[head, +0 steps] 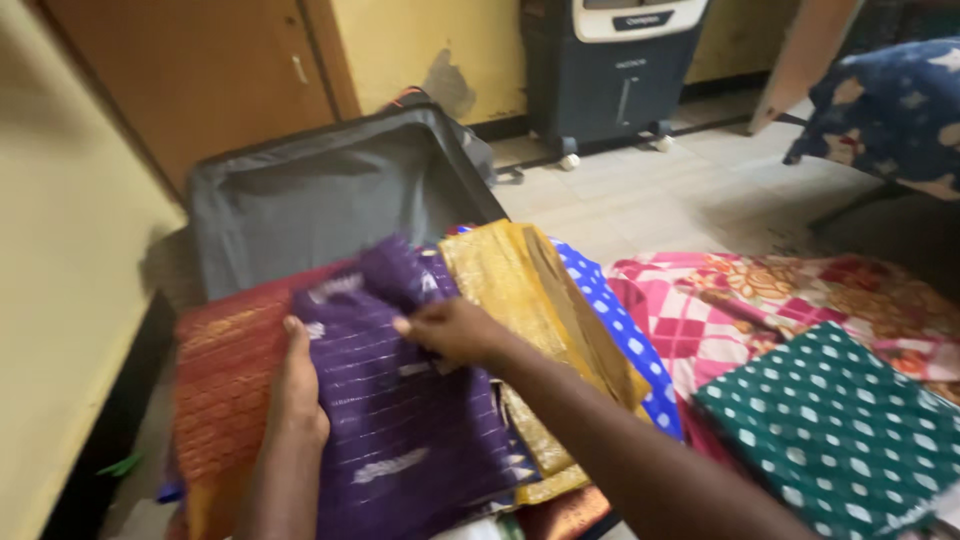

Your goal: The person folds several garments by hand, including a purple patterned top, a white cloth, a green patterned textile, and a blue patterned garment, and places them into an open suitcase on the floor.

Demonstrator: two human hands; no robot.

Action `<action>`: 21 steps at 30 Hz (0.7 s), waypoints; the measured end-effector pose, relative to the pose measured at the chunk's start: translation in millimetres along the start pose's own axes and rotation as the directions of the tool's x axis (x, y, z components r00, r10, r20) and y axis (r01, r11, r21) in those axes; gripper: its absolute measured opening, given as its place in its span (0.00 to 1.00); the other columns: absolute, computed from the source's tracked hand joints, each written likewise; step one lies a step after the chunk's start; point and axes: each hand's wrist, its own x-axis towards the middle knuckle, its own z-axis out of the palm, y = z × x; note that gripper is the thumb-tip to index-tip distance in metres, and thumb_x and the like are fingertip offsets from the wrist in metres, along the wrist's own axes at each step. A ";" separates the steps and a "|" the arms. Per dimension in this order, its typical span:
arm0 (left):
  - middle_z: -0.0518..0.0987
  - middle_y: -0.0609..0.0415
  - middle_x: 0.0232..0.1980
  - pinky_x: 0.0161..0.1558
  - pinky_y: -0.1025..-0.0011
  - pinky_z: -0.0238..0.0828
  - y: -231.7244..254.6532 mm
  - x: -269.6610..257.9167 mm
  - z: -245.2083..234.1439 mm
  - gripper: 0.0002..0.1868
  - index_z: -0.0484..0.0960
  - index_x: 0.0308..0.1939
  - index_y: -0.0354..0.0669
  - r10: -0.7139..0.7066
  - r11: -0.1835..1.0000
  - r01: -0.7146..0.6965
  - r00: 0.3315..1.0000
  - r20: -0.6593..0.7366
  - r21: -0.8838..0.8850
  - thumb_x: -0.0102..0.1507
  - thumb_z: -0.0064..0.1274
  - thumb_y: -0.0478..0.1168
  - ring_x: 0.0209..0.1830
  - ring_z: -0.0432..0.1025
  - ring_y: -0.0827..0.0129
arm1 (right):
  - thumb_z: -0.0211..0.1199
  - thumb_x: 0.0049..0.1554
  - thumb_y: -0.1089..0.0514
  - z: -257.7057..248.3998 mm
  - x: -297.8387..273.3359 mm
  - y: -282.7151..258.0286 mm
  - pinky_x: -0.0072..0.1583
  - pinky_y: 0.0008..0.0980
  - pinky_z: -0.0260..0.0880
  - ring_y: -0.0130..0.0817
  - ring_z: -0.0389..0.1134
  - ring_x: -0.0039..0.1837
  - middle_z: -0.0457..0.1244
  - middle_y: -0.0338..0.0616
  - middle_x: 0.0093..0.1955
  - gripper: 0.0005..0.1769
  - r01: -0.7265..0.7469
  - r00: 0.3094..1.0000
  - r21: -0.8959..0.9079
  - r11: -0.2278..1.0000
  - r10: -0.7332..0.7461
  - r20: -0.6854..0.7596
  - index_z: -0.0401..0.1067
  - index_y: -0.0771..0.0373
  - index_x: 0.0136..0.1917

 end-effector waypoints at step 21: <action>0.61 0.36 0.76 0.72 0.49 0.51 -45.8 -16.1 5.5 0.29 0.66 0.71 0.39 0.457 -0.369 -0.621 0.527 0.716 0.692 0.70 0.47 0.49 0.77 0.54 0.47 | 0.68 0.53 0.52 39.0 4.2 21.3 0.48 0.38 0.77 0.43 0.77 0.45 0.74 0.57 0.47 0.20 -0.026 0.893 0.161 0.987 0.095 -0.440 0.79 0.67 0.54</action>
